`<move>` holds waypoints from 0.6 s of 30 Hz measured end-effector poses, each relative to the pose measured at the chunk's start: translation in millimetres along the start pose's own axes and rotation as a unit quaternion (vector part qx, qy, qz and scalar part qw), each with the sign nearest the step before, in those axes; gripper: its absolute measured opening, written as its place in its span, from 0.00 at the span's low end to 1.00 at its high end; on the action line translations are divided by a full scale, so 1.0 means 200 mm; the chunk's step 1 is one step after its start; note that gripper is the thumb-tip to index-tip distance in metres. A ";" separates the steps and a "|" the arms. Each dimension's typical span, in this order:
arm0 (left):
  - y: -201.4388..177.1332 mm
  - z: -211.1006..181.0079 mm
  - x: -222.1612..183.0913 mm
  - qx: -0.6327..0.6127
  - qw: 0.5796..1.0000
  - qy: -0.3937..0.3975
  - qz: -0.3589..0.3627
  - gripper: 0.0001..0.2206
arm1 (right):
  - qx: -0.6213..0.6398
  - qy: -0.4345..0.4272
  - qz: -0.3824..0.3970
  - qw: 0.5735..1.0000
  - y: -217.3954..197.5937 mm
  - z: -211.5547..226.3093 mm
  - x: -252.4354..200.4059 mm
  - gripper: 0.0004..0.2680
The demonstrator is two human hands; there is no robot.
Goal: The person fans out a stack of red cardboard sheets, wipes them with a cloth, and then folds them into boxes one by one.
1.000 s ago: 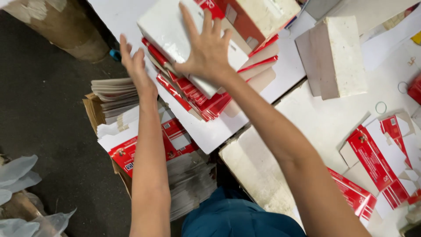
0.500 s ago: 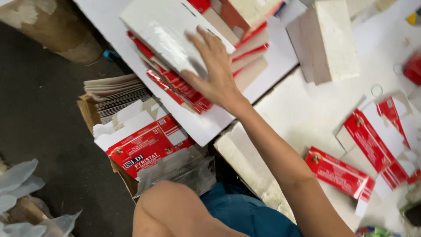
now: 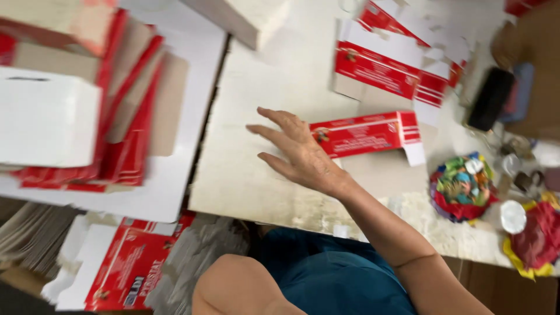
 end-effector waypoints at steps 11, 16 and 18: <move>0.44 1.12 0.22 0.071 0.993 -0.067 0.066 0.24 | -0.249 0.225 -0.178 0.925 -0.73 -0.79 -1.27 0.30; 0.66 1.57 0.16 -0.018 0.967 -0.254 0.026 0.37 | -0.316 0.334 -0.181 0.870 -0.57 -1.11 -1.84 0.33; 0.69 1.67 0.11 -0.039 0.958 -0.284 -0.001 0.42 | -0.349 0.322 -0.182 0.861 -0.51 -1.24 -1.96 0.32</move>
Point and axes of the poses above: each hand's wrist, its own x-axis towards the middle knuckle, its own y-axis out of the palm, z = x × y, the point moved 8 cm from there along x, towards the middle knuckle
